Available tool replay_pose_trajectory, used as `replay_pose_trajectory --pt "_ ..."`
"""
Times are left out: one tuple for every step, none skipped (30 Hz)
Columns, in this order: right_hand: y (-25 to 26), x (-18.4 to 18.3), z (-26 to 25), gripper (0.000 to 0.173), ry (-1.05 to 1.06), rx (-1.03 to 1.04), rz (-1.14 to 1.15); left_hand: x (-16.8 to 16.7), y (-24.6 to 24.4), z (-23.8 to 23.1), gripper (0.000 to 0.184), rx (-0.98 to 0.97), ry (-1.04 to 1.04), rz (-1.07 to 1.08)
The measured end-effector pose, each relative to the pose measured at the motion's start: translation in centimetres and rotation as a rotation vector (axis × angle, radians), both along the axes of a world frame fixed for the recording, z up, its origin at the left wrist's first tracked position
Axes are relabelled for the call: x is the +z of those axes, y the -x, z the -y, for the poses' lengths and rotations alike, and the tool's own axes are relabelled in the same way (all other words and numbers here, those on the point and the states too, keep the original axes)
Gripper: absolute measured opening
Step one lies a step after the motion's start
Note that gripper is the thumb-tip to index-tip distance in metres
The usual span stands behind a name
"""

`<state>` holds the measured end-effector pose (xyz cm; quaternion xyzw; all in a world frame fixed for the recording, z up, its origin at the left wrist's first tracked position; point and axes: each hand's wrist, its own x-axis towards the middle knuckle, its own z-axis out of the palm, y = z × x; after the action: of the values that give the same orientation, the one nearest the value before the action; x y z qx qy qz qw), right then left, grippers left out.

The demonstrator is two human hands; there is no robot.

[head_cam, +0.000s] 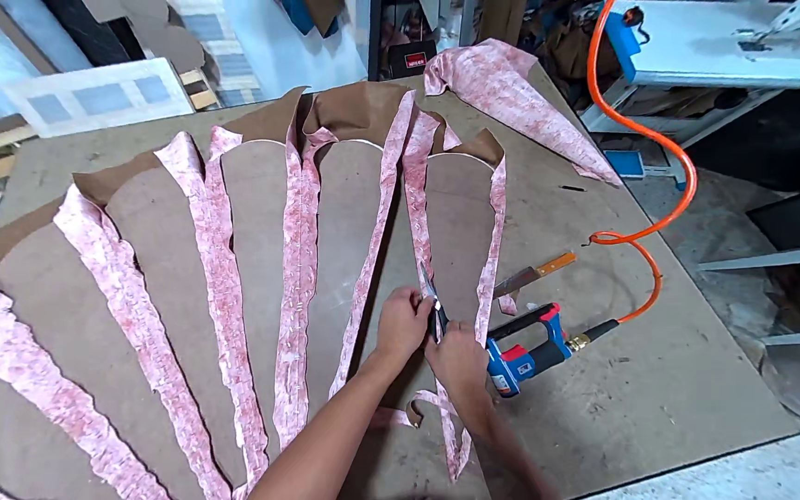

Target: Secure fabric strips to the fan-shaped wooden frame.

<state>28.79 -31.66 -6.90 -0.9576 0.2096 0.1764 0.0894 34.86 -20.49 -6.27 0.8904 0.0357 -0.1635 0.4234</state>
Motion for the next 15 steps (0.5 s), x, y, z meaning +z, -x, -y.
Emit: replay_pose_trajectory --pt "0.1 -0.2 -0.1 0.053 0.000 0.000 -0.004 -0.1 -1.2 0.8 0.044 -0.031 -0.040 0.015" --pt "0.2 -0.4 -0.1 0.053 0.002 -0.001 -0.006 -0.3 -2.3 1.8 0.047 -0.061 -0.092 0.006" --pt "0.3 -0.5 -0.2 0.052 0.009 0.004 0.000 -0.5 -3.3 2.6 0.048 -0.094 -0.156 -0.015" --pt "0.4 -0.6 -0.2 0.050 0.014 0.010 0.011 -0.7 -4.1 3.4 0.045 -0.124 -0.222 -0.032" --pt "0.4 -0.5 -0.1 0.048 0.018 0.016 0.019 -0.9 -4.5 4.0 0.040 -0.150 -0.282 -0.036" --pt "0.4 -0.3 -0.1 0.047 0.020 0.018 0.018 -1.0 -4.8 4.5 0.036 -0.174 -0.325 -0.043" --pt "0.2 -0.2 0.0 0.047 0.026 0.020 0.016 -1.1 -4.9 4.7 0.034 -0.194 -0.352 -0.048" --pt "0.0 -0.1 0.0 0.049 0.029 0.020 0.006 -1.1 -5.0 4.8 0.034 -0.216 -0.365 -0.047" --pt "-0.3 0.0 0.1 0.051 0.032 0.018 0.002 -1.2 -5.0 4.8 0.034 -0.232 -0.364 -0.046" --pt "-0.8 0.0 0.1 0.055 0.026 0.009 -0.001 -1.4 -5.0 4.6 0.034 -0.240 -0.356 -0.042" --pt "-1.4 0.0 0.2 0.059 0.002 -0.003 -0.010 -1.6 -5.0 4.4 0.034 -0.245 -0.343 -0.032" --pt "-2.0 0.0 0.3 0.060 -0.018 -0.012 -0.017 -1.7 -5.1 4.2 0.035 -0.251 -0.337 -0.024" --pt "-2.5 -0.2 0.4 0.059 -0.033 -0.018 -0.007 -1.7 -5.3 4.0 0.035 -0.260 -0.341 -0.025" --pt "-2.7 -0.4 0.5 0.055 -0.046 -0.016 0.002 -1.4 -5.6 3.8 0.035 -0.274 -0.343 -0.038" --pt "-2.7 -0.3 0.5 0.051 -0.061 -0.010 0.001 -0.8 -5.8 3.7 0.035 -0.297 -0.330 -0.063"
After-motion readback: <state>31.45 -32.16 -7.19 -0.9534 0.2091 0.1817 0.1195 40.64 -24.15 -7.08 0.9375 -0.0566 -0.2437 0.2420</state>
